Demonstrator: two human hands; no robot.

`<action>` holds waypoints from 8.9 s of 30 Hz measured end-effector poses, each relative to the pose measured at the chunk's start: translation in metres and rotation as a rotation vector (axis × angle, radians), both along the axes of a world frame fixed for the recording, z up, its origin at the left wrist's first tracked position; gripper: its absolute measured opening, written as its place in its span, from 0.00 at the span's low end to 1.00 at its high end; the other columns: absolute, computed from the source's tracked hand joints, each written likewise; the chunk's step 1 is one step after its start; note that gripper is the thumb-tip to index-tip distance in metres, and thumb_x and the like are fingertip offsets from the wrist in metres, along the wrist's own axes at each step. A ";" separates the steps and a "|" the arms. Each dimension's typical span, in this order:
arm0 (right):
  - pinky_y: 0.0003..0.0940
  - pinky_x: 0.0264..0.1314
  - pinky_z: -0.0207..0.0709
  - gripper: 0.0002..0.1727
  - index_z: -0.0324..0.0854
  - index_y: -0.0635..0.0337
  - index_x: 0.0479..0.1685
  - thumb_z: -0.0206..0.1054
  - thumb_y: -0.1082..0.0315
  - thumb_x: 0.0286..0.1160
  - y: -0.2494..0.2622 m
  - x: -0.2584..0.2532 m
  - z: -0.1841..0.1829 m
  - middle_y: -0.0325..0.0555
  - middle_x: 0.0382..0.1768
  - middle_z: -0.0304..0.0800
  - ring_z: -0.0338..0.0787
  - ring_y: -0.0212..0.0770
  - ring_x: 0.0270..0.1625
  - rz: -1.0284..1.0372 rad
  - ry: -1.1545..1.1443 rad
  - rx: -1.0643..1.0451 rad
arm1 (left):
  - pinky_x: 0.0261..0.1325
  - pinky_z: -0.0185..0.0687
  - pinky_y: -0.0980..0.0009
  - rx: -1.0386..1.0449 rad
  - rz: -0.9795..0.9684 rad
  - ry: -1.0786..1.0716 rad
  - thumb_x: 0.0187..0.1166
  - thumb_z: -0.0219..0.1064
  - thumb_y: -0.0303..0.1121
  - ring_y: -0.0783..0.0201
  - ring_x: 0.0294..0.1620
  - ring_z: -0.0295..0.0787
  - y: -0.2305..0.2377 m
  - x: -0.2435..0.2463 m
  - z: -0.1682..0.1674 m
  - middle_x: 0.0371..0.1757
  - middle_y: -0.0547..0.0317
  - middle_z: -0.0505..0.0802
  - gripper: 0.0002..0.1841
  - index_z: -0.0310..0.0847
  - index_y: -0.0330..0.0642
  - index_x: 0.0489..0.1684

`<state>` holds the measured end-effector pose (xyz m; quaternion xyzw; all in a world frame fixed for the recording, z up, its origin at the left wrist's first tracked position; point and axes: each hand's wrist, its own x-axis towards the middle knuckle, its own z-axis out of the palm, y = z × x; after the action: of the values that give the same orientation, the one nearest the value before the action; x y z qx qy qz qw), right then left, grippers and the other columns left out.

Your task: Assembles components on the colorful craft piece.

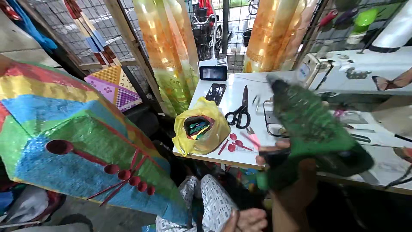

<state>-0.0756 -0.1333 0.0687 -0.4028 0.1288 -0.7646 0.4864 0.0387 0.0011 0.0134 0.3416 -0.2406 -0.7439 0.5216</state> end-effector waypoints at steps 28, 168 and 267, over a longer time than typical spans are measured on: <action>0.32 0.47 0.93 0.23 0.89 0.56 0.58 0.68 0.47 0.80 0.032 -0.004 -0.055 0.51 0.47 0.98 0.99 0.43 0.46 0.767 0.030 0.249 | 0.51 0.88 0.81 -0.580 0.545 -0.790 0.83 0.67 0.34 0.81 0.43 0.90 -0.009 0.058 0.001 0.41 0.76 0.94 0.05 0.90 0.54 0.45; 0.21 0.58 0.79 0.14 0.88 0.69 0.44 0.66 0.63 0.83 -0.011 -0.034 -0.036 0.54 0.43 0.91 0.89 0.32 0.51 -0.604 1.025 -0.162 | 0.31 0.76 0.82 -0.189 0.776 -0.454 0.78 0.63 0.25 0.80 0.23 0.78 -0.041 0.083 0.043 0.26 0.70 0.91 0.12 0.93 0.45 0.28; 0.24 0.46 0.86 0.05 0.85 0.64 0.42 0.63 0.77 0.81 0.022 0.108 -0.065 0.39 0.32 0.93 0.91 0.29 0.36 0.935 0.484 0.481 | 0.58 0.81 0.80 -0.749 1.085 -1.600 0.70 0.78 0.41 0.81 0.56 0.82 0.095 0.269 0.136 0.66 0.78 0.83 0.05 0.91 0.60 0.38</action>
<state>0.0323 -0.1117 0.0034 -0.4584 0.2147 -0.3037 0.8072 0.3080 0.0958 0.1496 0.6143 -0.5464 0.1580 0.5469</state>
